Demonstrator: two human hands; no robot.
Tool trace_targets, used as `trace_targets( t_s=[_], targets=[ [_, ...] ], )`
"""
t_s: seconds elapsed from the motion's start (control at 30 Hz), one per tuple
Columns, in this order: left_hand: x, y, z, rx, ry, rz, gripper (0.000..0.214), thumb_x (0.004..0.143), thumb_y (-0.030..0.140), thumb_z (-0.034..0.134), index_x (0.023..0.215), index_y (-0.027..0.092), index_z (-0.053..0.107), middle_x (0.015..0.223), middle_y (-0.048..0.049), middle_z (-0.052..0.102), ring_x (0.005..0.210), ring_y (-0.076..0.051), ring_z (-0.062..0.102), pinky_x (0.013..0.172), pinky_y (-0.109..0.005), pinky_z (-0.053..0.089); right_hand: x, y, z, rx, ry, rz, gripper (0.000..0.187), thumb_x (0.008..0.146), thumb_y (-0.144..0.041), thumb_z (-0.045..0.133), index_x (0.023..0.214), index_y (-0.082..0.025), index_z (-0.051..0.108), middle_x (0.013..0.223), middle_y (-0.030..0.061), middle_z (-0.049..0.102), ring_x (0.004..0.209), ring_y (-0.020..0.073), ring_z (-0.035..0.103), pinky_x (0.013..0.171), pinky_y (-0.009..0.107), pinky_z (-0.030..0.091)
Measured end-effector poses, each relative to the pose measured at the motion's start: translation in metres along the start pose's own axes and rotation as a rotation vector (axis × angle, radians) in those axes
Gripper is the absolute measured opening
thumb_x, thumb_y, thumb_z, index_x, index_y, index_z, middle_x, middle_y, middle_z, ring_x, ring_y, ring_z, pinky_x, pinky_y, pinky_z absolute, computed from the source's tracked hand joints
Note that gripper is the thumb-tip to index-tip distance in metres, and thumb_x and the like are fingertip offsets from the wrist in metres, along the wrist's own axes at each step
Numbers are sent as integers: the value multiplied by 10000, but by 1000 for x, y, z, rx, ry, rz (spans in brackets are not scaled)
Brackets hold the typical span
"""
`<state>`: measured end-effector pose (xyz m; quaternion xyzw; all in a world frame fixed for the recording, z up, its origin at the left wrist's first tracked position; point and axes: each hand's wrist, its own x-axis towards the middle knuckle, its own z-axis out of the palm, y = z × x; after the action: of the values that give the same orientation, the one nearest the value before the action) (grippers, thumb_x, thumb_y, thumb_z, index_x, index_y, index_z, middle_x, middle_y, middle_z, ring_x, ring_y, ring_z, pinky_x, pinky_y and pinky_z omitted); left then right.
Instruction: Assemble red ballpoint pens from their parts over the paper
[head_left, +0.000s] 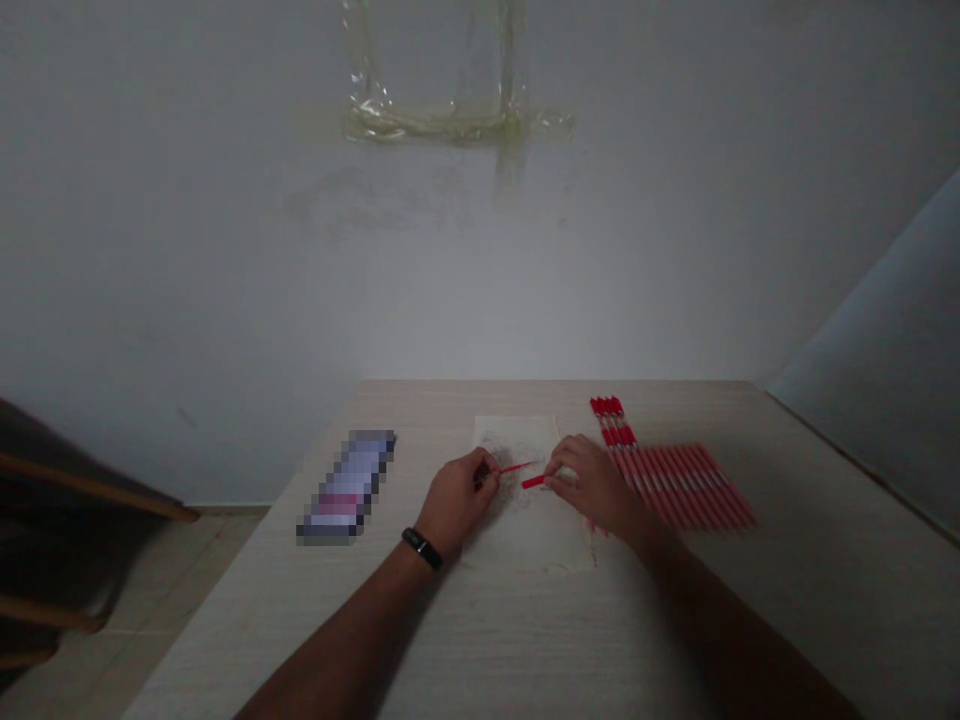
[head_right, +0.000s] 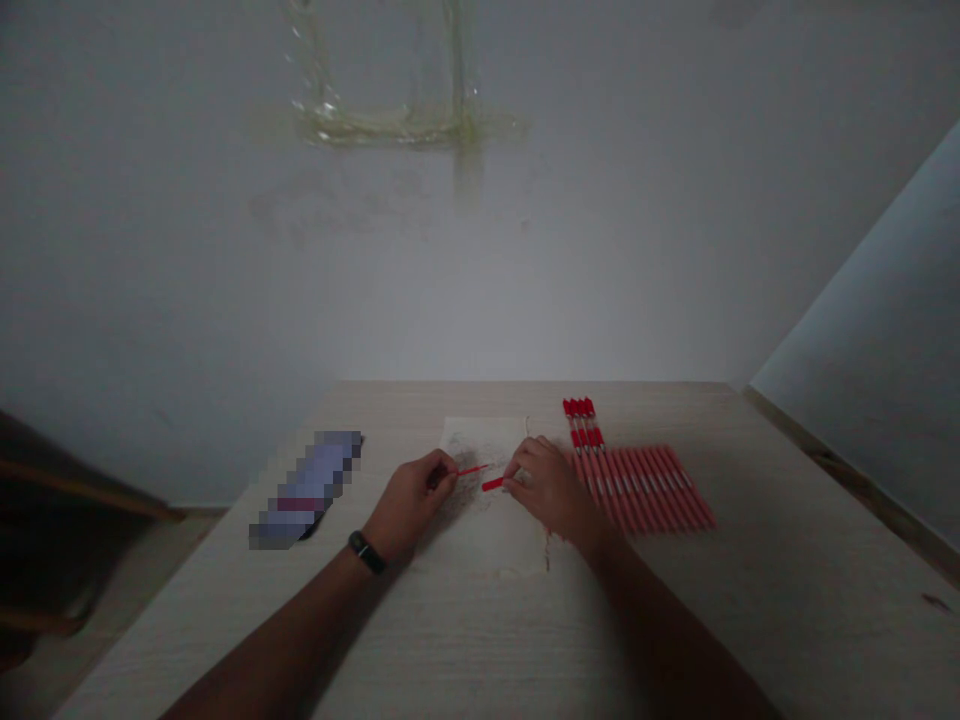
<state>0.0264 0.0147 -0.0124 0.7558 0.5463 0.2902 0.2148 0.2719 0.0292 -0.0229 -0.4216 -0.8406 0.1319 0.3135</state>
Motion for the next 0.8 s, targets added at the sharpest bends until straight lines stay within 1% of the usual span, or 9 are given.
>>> trace_targets(
  t_s=[0.1,0.17,0.3,0.43,0.63,0.8],
  targets=[
    [0,1,0,-4,0,3,116,868,232,524,884,179,626,708,-3,629,631,-140,538,606,-247,330,0,-5,10,-15,0,1,47,861,-207,718,849,-219,674,924,30,631,945,212,558,852,357,419],
    [0,1,1,0,-1,5,119,868,234,525,884,178,630,707,-5,629,629,-140,534,603,-247,328,1,-7,12,-39,-12,10,59,847,-207,735,845,-220,678,922,28,628,945,214,552,845,357,418],
    [0,0,2,-3,-6,5,121,870,239,525,883,179,629,709,-7,629,625,-141,534,599,-247,328,1,-9,13,-95,-41,26,98,812,-193,769,841,-225,681,920,23,620,957,218,541,863,366,407],
    [0,-1,3,-7,-5,1,114,871,240,527,884,184,626,723,-11,639,642,-146,545,607,-245,334,1,-8,15,-127,-64,26,93,814,-215,769,842,-230,682,927,26,615,971,221,534,883,378,396],
    [0,-3,4,11,-48,0,107,869,233,536,886,182,629,760,-25,657,661,-149,556,610,-244,334,2,-7,19,-132,-71,10,116,813,-224,772,884,-228,681,940,27,622,988,225,534,889,382,387],
    [-1,-4,5,14,-73,-9,113,875,251,543,889,183,633,773,-34,668,669,-154,567,607,-247,336,2,-7,18,-128,-78,18,119,805,-216,778,883,-233,689,940,23,625,991,223,533,898,382,379]
  ],
)
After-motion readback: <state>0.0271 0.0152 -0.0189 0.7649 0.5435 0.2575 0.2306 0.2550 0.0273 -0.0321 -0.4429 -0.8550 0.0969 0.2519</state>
